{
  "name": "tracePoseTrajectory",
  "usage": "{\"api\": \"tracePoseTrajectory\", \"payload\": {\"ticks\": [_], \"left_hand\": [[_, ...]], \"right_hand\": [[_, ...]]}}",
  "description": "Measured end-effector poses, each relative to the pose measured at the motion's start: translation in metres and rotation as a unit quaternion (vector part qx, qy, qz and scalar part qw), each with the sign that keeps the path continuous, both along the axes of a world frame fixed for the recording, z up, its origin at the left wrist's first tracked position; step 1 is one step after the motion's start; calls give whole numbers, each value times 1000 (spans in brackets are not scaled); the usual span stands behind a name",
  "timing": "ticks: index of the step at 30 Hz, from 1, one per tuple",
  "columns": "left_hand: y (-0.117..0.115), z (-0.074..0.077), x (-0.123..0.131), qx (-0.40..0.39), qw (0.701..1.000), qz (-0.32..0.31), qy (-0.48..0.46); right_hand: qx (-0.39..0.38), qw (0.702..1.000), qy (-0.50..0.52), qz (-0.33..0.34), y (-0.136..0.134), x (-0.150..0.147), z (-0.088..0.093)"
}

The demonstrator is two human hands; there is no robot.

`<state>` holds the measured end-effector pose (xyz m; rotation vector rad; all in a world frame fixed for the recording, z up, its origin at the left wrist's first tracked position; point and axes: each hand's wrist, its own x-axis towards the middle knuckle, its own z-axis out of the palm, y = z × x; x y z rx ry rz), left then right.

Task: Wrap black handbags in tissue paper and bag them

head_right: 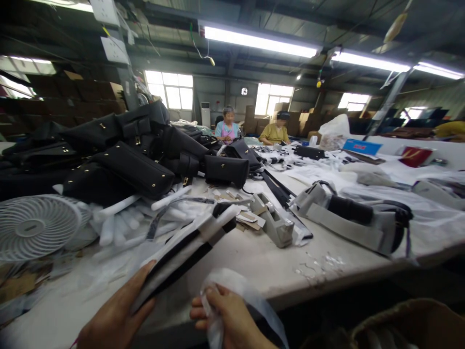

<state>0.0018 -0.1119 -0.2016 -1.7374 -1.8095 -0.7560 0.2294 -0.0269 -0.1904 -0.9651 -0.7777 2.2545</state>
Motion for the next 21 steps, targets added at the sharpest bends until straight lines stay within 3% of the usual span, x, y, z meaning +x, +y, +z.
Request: {"api": "tracePoseTrajectory", "payload": {"ticks": [3, 6, 11, 14, 17, 21], "left_hand": [[0, 20, 0, -52, 987, 84, -127], [-3, 36, 2, -74, 960, 143, -229], [-8, 33, 1, -84, 942, 154, -285], [-9, 28, 0, -76, 947, 131, -283], [-8, 28, 1, -74, 945, 125, -293], [-7, 32, 1, -81, 936, 145, -311]], "right_hand": [[77, 987, -102, 93, 18, -25, -2], [206, 930, -234, 195, 39, -60, -1], [378, 844, -324, 199, 60, -99, 6], [500, 775, -343, 176, 62, -93, 16], [571, 723, -353, 166, 60, -70, 21], [644, 665, -336, 171, 44, -34, 5]]}}
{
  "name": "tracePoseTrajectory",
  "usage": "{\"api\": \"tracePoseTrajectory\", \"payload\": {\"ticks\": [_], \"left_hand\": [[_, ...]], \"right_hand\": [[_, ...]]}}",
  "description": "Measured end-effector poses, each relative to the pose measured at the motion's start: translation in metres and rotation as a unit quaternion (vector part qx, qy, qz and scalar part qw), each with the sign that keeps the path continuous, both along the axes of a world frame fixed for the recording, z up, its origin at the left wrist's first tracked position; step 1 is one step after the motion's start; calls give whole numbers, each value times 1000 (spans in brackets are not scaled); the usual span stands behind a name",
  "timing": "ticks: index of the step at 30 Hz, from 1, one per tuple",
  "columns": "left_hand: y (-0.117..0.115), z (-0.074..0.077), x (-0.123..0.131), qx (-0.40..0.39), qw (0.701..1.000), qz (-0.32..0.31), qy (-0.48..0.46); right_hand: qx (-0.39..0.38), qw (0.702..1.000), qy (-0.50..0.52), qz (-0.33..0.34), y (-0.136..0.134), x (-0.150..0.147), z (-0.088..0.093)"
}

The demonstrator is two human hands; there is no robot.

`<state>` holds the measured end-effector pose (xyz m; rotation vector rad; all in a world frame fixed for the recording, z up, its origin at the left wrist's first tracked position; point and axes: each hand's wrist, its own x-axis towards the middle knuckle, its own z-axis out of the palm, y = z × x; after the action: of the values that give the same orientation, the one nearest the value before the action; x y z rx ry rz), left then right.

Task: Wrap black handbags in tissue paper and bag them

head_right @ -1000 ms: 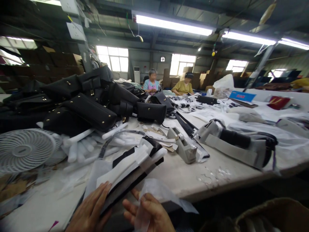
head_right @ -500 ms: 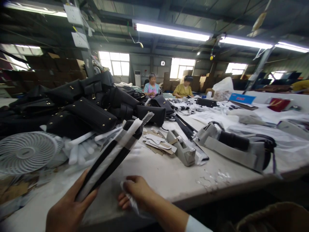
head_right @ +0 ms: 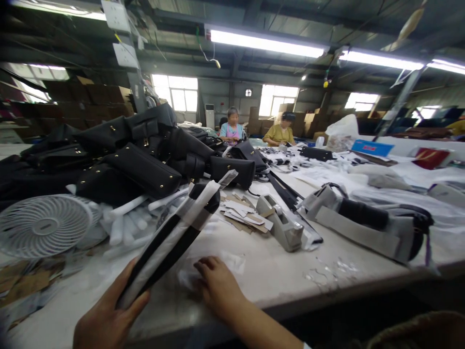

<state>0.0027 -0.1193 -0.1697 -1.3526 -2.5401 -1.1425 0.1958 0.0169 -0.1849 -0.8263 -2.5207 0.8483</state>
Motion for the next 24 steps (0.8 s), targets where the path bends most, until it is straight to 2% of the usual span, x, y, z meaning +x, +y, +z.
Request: {"api": "tracePoseTrajectory", "payload": {"ticks": [3, 6, 7, 9, 11, 13, 17, 19, 22, 24], "left_hand": [[0, 2, 2, -8, 1000, 8, 0], [1, 4, 5, -13, 1000, 11, 18], [1, 3, 5, -14, 1000, 11, 25], [2, 2, 3, -12, 999, 4, 37], [3, 0, -2, -6, 999, -10, 46], [4, -1, -8, 1, 998, -29, 60], [3, -6, -11, 10, 994, -44, 96], [2, -12, -9, 8, 989, -64, 130], [0, -28, -7, 22, 967, -140, 214], [-1, -37, -7, 54, 937, -193, 286]], "right_hand": [[48, 999, 8, 11, -15, 16, -20], [52, 998, 37, 11, -19, 12, -31], [6, 998, 64, -11, -17, 8, -31], [-160, 975, 132, -86, -10, -4, -29], [-333, 915, 175, -149, -5, -14, -24], [-440, 865, 181, -163, -2, -21, -21], [-548, 801, 193, -148, 0, -25, -19], [-568, 784, 205, -145, 3, -27, -20], [-563, 782, 231, -134, 4, -34, -21], [-541, 794, 250, -119, 1, -34, -21]]}}
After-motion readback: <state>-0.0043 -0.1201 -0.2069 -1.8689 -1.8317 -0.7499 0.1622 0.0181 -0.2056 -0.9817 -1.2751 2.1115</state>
